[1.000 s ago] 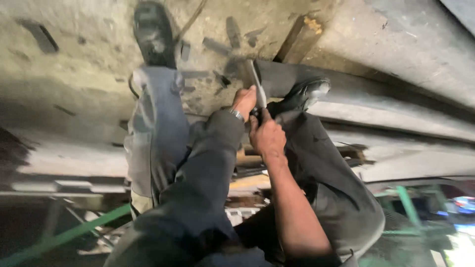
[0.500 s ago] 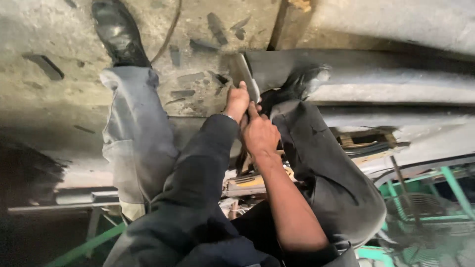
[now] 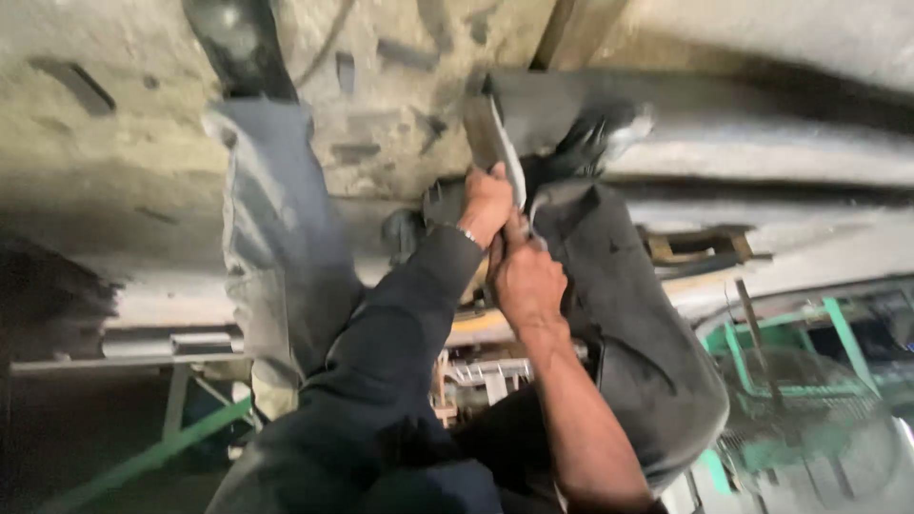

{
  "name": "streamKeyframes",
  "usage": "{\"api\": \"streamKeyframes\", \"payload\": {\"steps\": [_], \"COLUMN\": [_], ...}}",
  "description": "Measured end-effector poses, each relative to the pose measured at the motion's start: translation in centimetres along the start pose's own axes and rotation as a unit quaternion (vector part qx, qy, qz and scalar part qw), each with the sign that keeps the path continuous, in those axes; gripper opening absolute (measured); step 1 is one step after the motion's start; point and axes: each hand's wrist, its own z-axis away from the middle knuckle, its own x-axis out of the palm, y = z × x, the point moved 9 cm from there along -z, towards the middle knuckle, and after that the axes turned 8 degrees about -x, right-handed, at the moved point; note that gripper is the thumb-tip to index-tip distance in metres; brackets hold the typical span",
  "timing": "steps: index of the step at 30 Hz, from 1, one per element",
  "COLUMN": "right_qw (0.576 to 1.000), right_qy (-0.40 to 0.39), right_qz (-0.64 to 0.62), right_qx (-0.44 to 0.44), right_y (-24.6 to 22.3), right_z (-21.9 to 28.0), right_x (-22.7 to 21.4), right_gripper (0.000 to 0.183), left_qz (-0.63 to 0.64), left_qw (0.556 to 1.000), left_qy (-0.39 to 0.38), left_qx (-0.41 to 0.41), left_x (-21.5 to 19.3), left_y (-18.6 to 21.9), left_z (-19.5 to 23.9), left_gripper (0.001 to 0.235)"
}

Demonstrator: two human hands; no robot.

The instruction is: Cut and trim rubber extrusions to specific lengths using a large knife on a workshop floor.

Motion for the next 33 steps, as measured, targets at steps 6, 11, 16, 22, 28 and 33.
{"api": "streamKeyframes", "payload": {"steps": [6, 11, 16, 22, 28, 33], "right_qw": [0.999, 0.999, 0.999, 0.987, 0.999, 0.999], "right_qy": [0.028, 0.025, -0.013, 0.045, -0.017, -0.025], "right_qz": [-0.006, -0.014, -0.002, 0.109, 0.024, -0.007], "right_qx": [-0.032, -0.044, -0.044, -0.104, -0.021, -0.028], "right_y": [-0.6, -1.5, -1.7, 3.5, 0.5, -1.1], "right_z": [-2.0, -5.6, -9.9, -6.5, -1.0, -5.6], "right_x": [0.9, 0.9, 3.5, 7.7, 1.4, 3.8], "right_gripper": [0.045, 0.042, 0.036, 0.038, 0.033, 0.046], "left_qz": [0.012, 0.038, 0.102, -0.049, 0.153, 0.050], "left_qw": [0.997, 0.997, 0.978, 0.990, 0.966, 0.994], "left_qy": [-0.034, -0.041, -0.110, 0.010, -0.133, -0.082], "left_qx": [-0.062, -0.062, -0.146, 0.134, -0.163, 0.051], "left_x": [-3.2, -2.7, -4.2, 3.1, -3.6, -3.6], "left_y": [3.2, 2.6, 7.4, -4.6, 5.5, 0.5], "left_z": [1.5, -4.4, -3.0, -8.6, 6.7, -5.9], "left_gripper": [0.045, 0.046, 0.050, 0.043, 0.047, 0.047]}}
